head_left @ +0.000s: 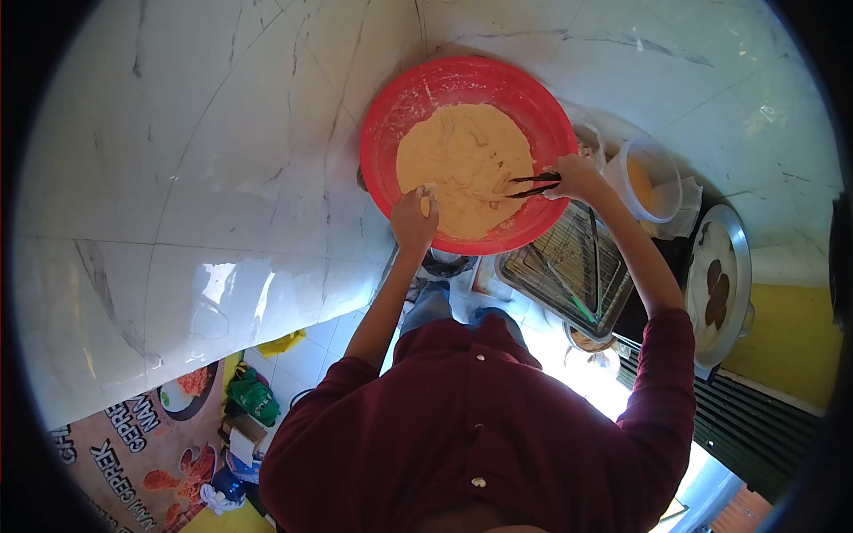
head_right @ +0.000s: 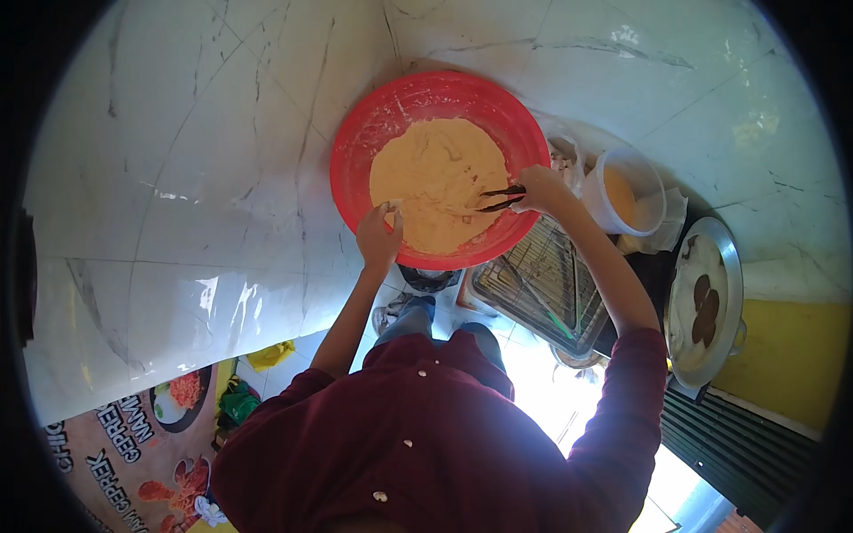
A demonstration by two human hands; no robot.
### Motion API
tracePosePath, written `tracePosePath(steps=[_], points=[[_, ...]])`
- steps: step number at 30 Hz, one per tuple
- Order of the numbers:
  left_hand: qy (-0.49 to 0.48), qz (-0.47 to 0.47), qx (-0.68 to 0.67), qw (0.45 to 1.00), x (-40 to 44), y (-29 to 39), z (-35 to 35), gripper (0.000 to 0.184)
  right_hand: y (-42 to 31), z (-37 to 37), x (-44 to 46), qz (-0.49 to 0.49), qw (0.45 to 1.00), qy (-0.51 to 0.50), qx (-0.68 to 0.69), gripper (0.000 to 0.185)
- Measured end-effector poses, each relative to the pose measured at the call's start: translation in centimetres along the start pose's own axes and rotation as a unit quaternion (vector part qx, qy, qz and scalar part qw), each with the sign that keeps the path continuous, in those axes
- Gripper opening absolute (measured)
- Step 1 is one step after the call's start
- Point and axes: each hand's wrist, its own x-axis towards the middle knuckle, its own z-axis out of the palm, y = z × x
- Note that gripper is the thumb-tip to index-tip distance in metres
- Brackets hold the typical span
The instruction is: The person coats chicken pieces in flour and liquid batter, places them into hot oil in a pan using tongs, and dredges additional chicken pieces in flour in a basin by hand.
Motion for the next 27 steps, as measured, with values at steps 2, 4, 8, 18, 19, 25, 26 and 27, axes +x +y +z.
tracePosePath(steps=[2, 4, 8, 18, 19, 25, 26, 27], points=[[0.005, -0.002, 0.015, 1.000, 0.1, -0.2, 0.4, 0.018, 0.4, 0.7, 0.0, -0.035, 0.999, 0.030, -0.022, 0.038], [0.009, 0.001, 0.008, 1.000, 0.0, -0.2, 0.3, 0.018, -0.4, 0.8, 0.3, -0.058, 0.998, -0.024, -0.023, 0.039], [0.011, 0.007, 0.009, 1.000, 0.1, 0.2, 0.1, 0.018, -1.2, 1.4, 0.1, -0.067, 0.996, -0.039, -0.038, 0.039], [0.007, 0.001, 0.016, 1.000, 0.0, 0.1, 0.2, 0.018, -0.6, 2.8, 0.1, -0.051, 0.998, -0.031, -0.002, 0.033], [0.009, 0.002, 0.021, 1.000, 0.0, 0.0, 0.3, 0.018, -0.4, 2.8, 0.1, -0.055, 0.998, -0.028, 0.007, 0.032], [0.015, 0.008, 0.011, 1.000, 0.0, -0.1, 0.4, 0.017, -0.4, -0.6, -1.8, 0.008, 0.979, -0.090, 0.182, 0.031], [0.005, 0.001, 0.008, 1.000, 0.0, -0.1, 0.3, 0.018, -0.3, -0.6, -2.0, -0.005, 0.986, -0.076, 0.150, 0.031], [-0.004, -0.005, 0.006, 1.000, 0.0, -0.1, 0.3, 0.019, -0.1, -0.4, -2.2, -0.017, 0.991, -0.061, 0.118, 0.031]])
